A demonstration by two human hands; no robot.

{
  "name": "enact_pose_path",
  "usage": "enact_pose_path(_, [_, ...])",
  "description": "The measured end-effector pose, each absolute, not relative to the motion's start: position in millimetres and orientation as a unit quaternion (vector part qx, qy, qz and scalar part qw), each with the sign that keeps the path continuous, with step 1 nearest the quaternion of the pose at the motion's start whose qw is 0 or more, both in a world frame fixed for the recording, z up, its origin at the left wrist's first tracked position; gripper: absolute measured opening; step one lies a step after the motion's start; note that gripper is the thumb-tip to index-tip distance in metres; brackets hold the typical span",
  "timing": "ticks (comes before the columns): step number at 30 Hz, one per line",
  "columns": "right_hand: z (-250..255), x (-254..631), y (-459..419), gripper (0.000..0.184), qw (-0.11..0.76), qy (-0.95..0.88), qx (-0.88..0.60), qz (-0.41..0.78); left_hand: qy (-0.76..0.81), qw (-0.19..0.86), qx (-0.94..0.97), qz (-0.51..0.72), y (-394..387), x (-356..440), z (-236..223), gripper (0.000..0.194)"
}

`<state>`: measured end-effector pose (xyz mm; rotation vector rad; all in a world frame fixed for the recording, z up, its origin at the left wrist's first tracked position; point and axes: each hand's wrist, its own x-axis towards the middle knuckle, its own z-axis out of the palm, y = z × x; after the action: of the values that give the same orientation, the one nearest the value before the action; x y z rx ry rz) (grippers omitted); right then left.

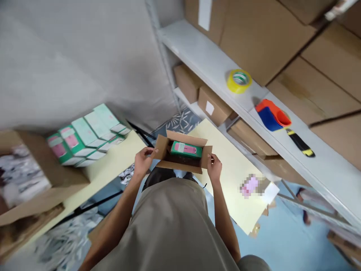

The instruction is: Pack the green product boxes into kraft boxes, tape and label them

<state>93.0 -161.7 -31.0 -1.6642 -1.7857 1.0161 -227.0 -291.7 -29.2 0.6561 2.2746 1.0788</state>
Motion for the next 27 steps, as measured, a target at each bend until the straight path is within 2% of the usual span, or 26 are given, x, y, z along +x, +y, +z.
enact_pose_path(5, [-16.8, -12.0, -166.1, 0.054, 0.231, -0.724, -0.479, 0.439, 0.839, 0.195, 0.104, 0.498, -391.9, -283.6, -13.8, 0.036])
enact_pose_path(13, [-25.4, -193.1, -231.2, 0.054, 0.151, -0.806, -0.347, 0.456, 0.859, 0.082, -0.051, 0.503, -521.6, -361.7, -3.4, 0.03])
enact_pose_path(19, [-52.2, -282.8, -269.9, 0.063, 0.126, -0.84, -0.313, 0.424, 0.898, 0.071, -0.017, 0.434, -583.2, -406.4, -6.3, 0.023])
enact_pose_path(27, [-72.0, -316.4, -300.8, 0.078, 0.113, -0.85, -0.357, 0.37, 0.932, 0.098, 0.092, 0.337, -606.2, -429.0, -10.8, 0.017])
